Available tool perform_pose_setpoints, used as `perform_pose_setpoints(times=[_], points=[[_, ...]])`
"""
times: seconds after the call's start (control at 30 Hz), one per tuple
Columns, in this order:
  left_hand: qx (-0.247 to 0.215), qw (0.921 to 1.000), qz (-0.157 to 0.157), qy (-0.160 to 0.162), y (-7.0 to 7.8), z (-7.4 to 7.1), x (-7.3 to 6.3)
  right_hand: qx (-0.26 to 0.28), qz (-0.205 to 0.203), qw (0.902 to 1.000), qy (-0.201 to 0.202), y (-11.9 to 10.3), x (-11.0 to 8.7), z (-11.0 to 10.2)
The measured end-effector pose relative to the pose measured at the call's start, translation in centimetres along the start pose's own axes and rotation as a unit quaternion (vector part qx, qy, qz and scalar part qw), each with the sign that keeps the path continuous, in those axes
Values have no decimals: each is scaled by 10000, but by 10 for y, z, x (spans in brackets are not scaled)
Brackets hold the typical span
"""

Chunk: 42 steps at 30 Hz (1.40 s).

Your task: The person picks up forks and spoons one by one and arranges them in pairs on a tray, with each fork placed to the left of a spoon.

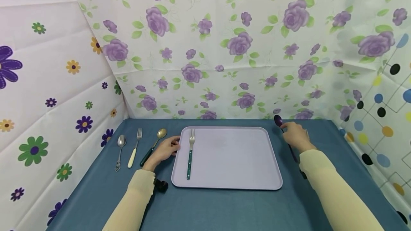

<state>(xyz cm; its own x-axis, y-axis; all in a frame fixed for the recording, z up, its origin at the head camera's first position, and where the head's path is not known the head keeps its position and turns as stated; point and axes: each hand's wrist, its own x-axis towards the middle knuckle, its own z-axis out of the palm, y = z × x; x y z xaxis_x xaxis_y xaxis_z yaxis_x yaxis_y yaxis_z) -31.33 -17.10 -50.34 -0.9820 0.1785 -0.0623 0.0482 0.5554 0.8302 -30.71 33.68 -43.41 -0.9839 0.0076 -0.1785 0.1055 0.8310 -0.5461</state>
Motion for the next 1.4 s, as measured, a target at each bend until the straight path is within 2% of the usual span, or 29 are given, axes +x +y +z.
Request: perform_pose_setpoints(times=[0.17,0.47,1.0,1.4], points=[[12,10000,-4,14,-1,0,0,-166,-188,9997,19,-4,0,4],[-5,10000,8,-4,-1,1,2,-70,-289,9995,-60,-9,4,10],[-67,10000,22,-21,-1,0,3,-78,-437,9990,-97,-36,7,23],[-40,10000,-5,-11,-3,1,4,72,-551,9984,-138,-58,12,43]])
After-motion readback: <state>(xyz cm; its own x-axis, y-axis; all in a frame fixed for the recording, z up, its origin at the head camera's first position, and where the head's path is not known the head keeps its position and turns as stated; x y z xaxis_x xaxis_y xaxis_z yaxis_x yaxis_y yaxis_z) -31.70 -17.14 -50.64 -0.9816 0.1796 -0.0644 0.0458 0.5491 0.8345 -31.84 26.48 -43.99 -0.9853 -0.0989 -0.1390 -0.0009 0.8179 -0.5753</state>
